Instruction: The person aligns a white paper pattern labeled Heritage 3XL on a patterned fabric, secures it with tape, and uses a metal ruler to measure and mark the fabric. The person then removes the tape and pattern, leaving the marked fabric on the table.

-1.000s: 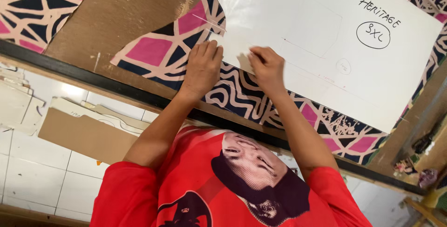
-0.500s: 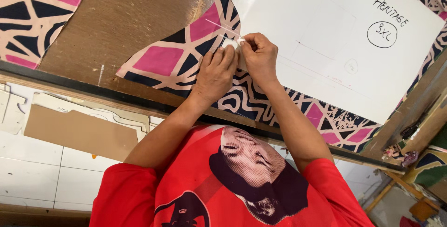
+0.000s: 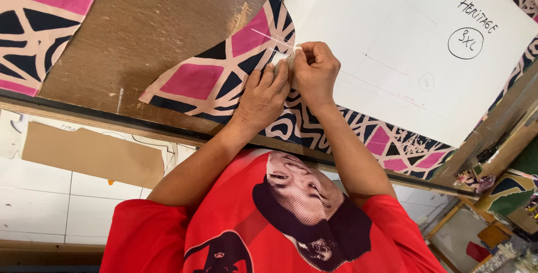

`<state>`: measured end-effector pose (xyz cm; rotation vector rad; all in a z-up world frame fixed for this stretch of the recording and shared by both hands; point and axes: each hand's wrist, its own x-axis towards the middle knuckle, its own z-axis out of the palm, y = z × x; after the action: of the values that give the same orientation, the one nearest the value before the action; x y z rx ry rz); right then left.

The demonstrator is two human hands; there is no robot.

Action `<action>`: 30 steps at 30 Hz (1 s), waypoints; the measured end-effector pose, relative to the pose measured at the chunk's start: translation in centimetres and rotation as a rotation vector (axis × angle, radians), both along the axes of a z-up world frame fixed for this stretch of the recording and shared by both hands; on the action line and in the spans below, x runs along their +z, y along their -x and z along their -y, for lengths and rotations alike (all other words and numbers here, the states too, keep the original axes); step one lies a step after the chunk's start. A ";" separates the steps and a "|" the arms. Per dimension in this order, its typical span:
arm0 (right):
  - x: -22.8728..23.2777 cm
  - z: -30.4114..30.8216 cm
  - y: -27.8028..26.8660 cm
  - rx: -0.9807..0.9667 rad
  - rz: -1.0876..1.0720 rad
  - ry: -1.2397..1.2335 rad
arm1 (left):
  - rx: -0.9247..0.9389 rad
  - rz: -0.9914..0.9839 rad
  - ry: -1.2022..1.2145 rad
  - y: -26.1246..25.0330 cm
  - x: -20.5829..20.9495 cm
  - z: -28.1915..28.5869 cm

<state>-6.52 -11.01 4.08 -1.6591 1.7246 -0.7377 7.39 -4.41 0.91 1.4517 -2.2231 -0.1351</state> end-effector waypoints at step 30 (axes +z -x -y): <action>-0.5 5.3 0.2 0.340 -0.266 0.264 | -0.033 0.032 -0.068 -0.9 0.9 0.6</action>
<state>-6.76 -16.26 3.63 -2.2487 1.5016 -0.6234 8.33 -5.02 1.82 1.4631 -2.2892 -0.2012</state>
